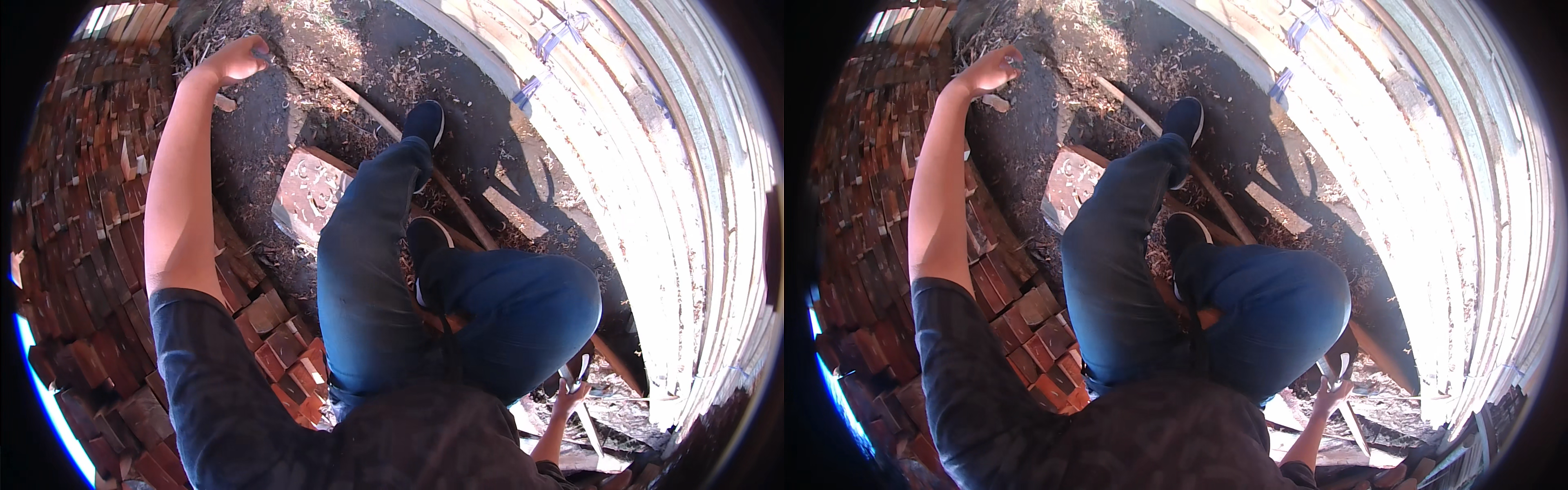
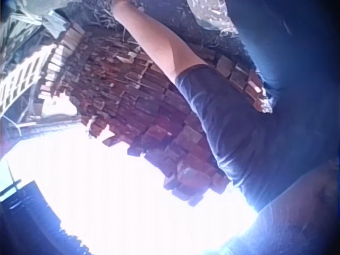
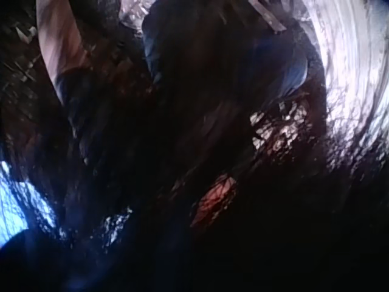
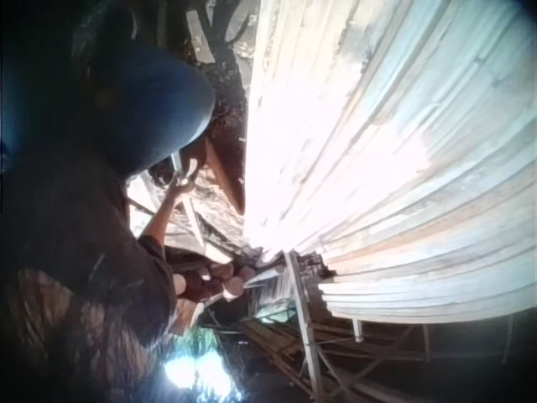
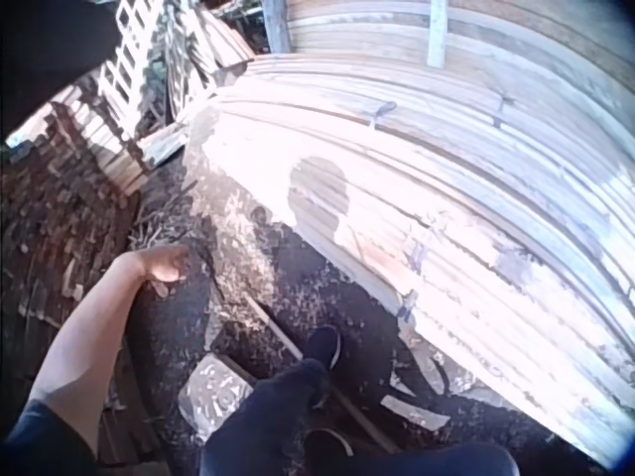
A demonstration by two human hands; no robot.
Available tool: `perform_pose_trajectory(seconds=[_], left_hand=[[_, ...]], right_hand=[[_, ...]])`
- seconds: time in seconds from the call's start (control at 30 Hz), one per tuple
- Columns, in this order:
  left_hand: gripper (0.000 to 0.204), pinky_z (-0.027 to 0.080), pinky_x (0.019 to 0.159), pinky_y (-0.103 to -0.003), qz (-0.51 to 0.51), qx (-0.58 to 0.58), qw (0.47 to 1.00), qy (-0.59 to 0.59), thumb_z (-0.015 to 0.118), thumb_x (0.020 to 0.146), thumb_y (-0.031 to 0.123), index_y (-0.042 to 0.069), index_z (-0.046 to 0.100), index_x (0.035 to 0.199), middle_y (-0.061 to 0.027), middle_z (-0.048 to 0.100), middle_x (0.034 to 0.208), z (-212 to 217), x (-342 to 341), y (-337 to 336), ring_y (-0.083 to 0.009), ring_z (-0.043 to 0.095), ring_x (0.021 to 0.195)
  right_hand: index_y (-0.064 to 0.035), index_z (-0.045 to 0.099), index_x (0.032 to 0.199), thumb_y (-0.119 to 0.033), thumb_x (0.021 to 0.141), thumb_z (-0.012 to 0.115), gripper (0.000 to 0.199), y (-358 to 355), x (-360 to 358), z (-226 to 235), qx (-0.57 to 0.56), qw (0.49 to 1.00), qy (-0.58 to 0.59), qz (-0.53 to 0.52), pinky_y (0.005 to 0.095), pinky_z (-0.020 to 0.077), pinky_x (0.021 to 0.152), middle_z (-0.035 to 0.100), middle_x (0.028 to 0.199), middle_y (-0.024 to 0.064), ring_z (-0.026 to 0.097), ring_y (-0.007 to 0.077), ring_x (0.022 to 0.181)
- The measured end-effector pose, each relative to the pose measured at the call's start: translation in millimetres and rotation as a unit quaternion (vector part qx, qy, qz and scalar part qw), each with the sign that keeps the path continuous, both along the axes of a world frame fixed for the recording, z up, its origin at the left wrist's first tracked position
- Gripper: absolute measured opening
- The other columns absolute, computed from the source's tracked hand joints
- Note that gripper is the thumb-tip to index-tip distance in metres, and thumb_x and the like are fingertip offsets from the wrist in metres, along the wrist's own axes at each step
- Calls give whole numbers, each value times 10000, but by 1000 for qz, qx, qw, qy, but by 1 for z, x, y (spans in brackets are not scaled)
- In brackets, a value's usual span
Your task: The person sits on the ground and uses a curved knife to shave thin strips from a long wooden stick. They hold the stick with their left hand and scrape along its length with the knife in their right hand, creating wood shavings that fall to the ground.
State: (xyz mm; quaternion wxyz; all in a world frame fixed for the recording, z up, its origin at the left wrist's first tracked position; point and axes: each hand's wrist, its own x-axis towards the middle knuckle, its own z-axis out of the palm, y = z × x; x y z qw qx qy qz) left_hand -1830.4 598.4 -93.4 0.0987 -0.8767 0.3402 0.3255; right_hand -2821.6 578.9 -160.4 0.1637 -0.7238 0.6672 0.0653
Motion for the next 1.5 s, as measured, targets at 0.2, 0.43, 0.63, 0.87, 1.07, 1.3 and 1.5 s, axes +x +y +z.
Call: perform_pose_trajectory(seconds=[0.2, 0.43, 0.63, 0.87, 1.07, 1.3, 1.5], left_hand=[[481, 446, 924, -401, 29, 7, 1000, -3, 637, 851, 279, 75, 530, 1274, -172, 594, 1212, 14, 43, 62, -297, 577, 1119], [515, 474, 783, -413, 157, 120, 980, -19, 620, 860, 351, 117, 507, 1305, -77, 626, 1050, 50, 20, 72, -191, 605, 917], [469, 464, 772, -373, 168, 101, 980, -26, 571, 874, 419, 188, 508, 1278, -28, 609, 1095, 27, 47, 87, -165, 589, 985], [489, 428, 775, -365, 205, 51, 977, -14, 603, 834, 434, 190, 525, 1250, 2, 603, 1021, 85, 24, 106, -134, 571, 914], [484, 427, 789, -380, 194, 59, 978, 43, 590, 843, 409, 185, 523, 1267, 7, 618, 1023, 66, 11, 124, -136, 571, 926], [413, 450, 742, -377, 178, -1, 978, 112, 593, 893, 324, 131, 519, 1250, -17, 629, 969, 20, 0, 120, -141, 582, 848], [347, 440, 715, -340, 164, 11, 980, 108, 597, 930, 213, 76, 515, 1237, -42, 653, 978, 16, -3, 100, -139, 602, 833]], right_hand=[[26, 542, 1016, -204, 672, 838, 509, -9, 11, -2, 10, 999, 40, -1, 553, 380, 900, 507, 1003, 197, 479, 422, 1000], [18, 543, 981, -211, 658, 839, 494, -5, 2, 0, 21, 999, 31, -13, 530, 399, 865, 499, 1000, 187, 488, 406, 965], [47, 532, 1130, -229, 655, 855, 637, 5, 4, -16, -64, 995, 78, -18, 572, 360, 953, 477, 1135, 275, 452, 456, 1095], [50, 545, 1107, -113, 653, 850, 571, -3, 14, -5, 12, 998, 22, -50, 505, 400, 947, 477, 1079, 173, 463, 362, 1053], [33, 566, 1098, -133, 665, 816, 527, -10, 8, -15, -24, 999, -25, -18, 505, 392, 872, 486, 1022, 183, 480, 369, 988], [47, 540, 1090, -180, 626, 868, 611, -10, -5, -20, -13, 1000, 7, -5, 528, 374, 916, 479, 1030, 175, 447, 380, 1030], [9, 540, 1126, -178, 622, 873, 633, -10, -2, -16, 0, 1000, -4, -6, 525, 373, 923, 484, 1053, 163, 451, 371, 1040]])
